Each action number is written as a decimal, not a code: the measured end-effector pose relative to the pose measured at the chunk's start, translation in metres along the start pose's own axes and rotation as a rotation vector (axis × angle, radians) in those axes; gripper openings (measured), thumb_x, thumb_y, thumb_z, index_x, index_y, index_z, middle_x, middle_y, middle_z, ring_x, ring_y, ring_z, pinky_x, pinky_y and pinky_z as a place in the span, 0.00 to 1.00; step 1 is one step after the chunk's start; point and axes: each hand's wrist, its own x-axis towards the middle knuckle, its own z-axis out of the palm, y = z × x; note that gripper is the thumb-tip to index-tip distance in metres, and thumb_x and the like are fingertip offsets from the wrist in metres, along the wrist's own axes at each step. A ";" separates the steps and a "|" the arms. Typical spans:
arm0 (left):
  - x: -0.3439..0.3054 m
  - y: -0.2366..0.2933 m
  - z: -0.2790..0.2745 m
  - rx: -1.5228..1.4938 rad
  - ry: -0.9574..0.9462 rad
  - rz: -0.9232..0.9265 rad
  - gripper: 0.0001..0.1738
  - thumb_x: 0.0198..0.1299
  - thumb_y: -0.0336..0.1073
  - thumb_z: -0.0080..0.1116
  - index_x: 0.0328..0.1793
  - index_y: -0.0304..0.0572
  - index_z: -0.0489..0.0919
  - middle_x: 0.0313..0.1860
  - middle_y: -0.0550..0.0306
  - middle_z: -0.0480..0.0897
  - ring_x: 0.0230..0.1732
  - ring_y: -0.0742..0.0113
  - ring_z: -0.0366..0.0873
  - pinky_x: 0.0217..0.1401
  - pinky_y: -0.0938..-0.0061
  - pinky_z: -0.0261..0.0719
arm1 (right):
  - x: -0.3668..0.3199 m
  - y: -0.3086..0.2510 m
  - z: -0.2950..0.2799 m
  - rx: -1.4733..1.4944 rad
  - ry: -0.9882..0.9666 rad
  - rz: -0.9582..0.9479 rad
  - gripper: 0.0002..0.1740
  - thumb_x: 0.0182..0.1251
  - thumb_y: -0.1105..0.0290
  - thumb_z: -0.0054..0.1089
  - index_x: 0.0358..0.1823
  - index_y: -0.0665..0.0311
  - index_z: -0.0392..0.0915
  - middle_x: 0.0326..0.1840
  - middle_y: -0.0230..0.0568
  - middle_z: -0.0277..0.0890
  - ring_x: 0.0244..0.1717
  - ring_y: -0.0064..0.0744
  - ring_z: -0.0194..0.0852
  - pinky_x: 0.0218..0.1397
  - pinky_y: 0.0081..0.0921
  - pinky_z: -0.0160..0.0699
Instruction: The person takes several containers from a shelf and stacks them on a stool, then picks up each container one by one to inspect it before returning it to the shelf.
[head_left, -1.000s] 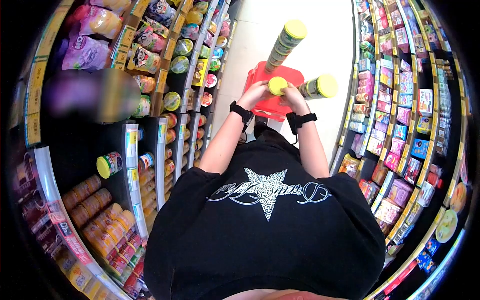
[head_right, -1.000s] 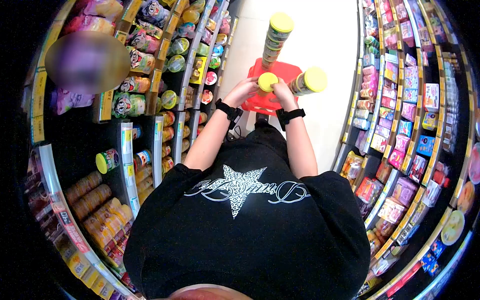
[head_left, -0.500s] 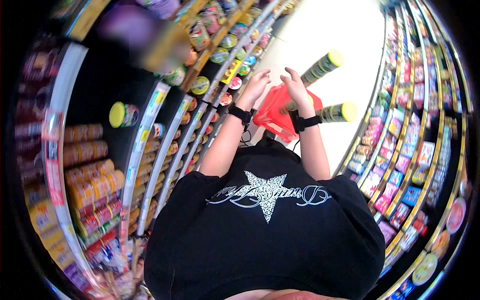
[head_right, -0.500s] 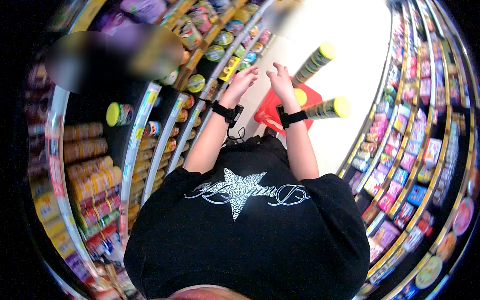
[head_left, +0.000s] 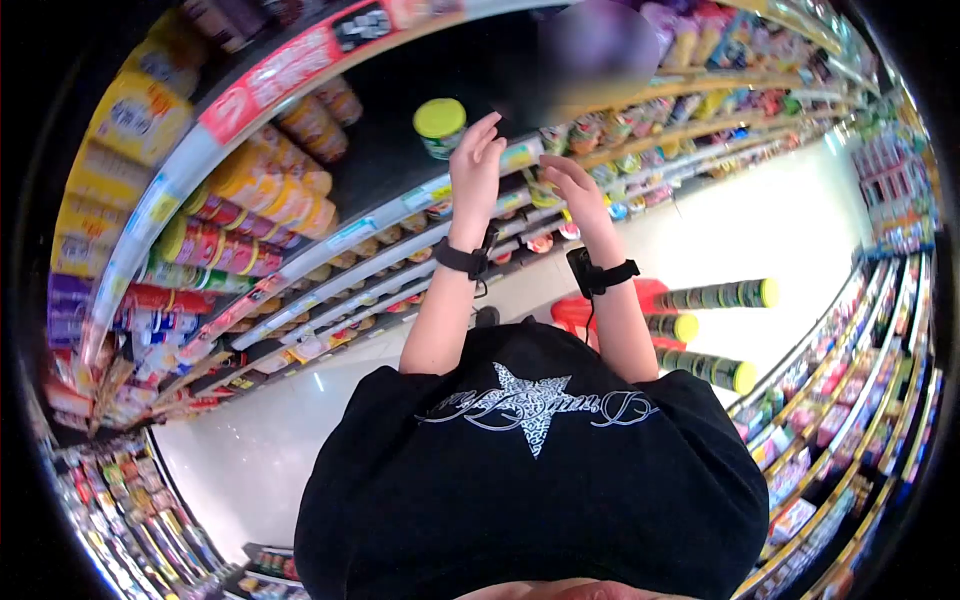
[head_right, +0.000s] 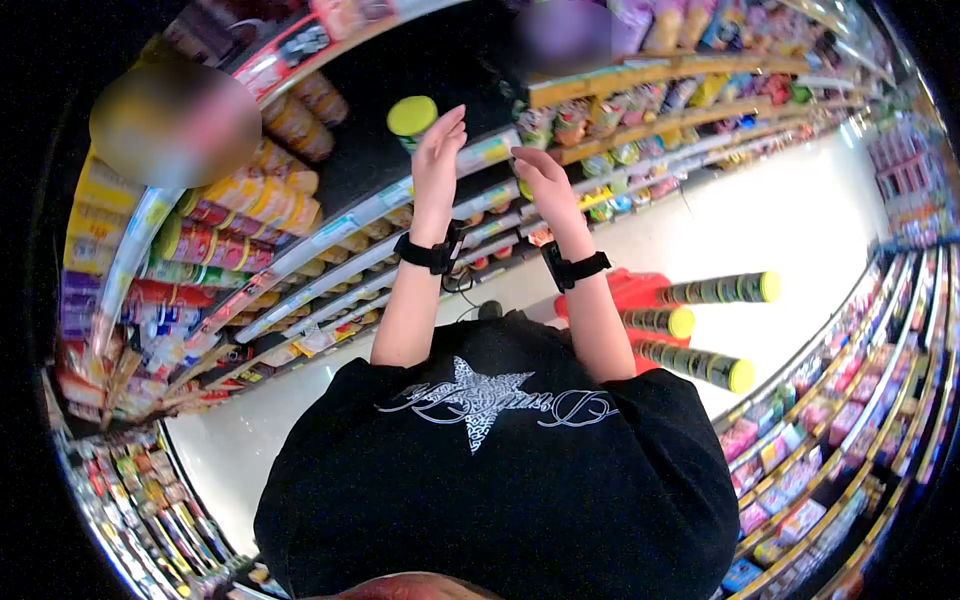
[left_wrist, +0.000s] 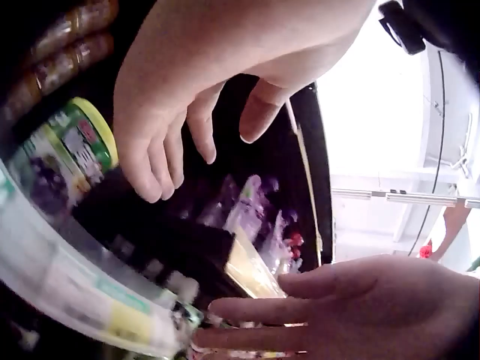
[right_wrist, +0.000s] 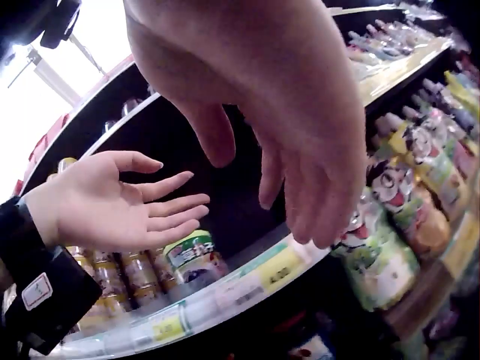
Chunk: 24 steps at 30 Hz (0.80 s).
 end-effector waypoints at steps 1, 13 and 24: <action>0.003 0.004 -0.016 0.020 0.039 0.016 0.20 0.62 0.30 0.45 0.60 0.35 0.74 0.58 0.51 0.76 0.59 0.64 0.72 0.63 0.73 0.67 | 0.006 -0.003 0.012 -0.009 -0.022 -0.037 0.20 0.67 0.63 0.49 0.56 0.64 0.73 0.55 0.36 0.74 0.57 0.26 0.66 0.61 0.23 0.60; 0.029 -0.033 -0.107 0.192 0.110 -0.044 0.33 0.54 0.32 0.56 0.68 0.35 0.63 0.60 0.43 0.68 0.57 0.58 0.70 0.59 0.72 0.69 | 0.059 0.001 0.106 0.312 -0.198 -0.064 0.38 0.71 0.47 0.38 0.72 0.67 0.47 0.75 0.47 0.45 0.76 0.41 0.39 0.75 0.38 0.35; 0.035 -0.010 -0.089 0.175 -0.148 -0.088 0.41 0.51 0.24 0.49 0.74 0.40 0.52 0.66 0.44 0.63 0.63 0.58 0.65 0.57 0.72 0.74 | 0.058 -0.014 0.093 0.319 -0.244 -0.071 0.36 0.73 0.46 0.31 0.72 0.65 0.48 0.75 0.42 0.46 0.76 0.35 0.38 0.75 0.37 0.37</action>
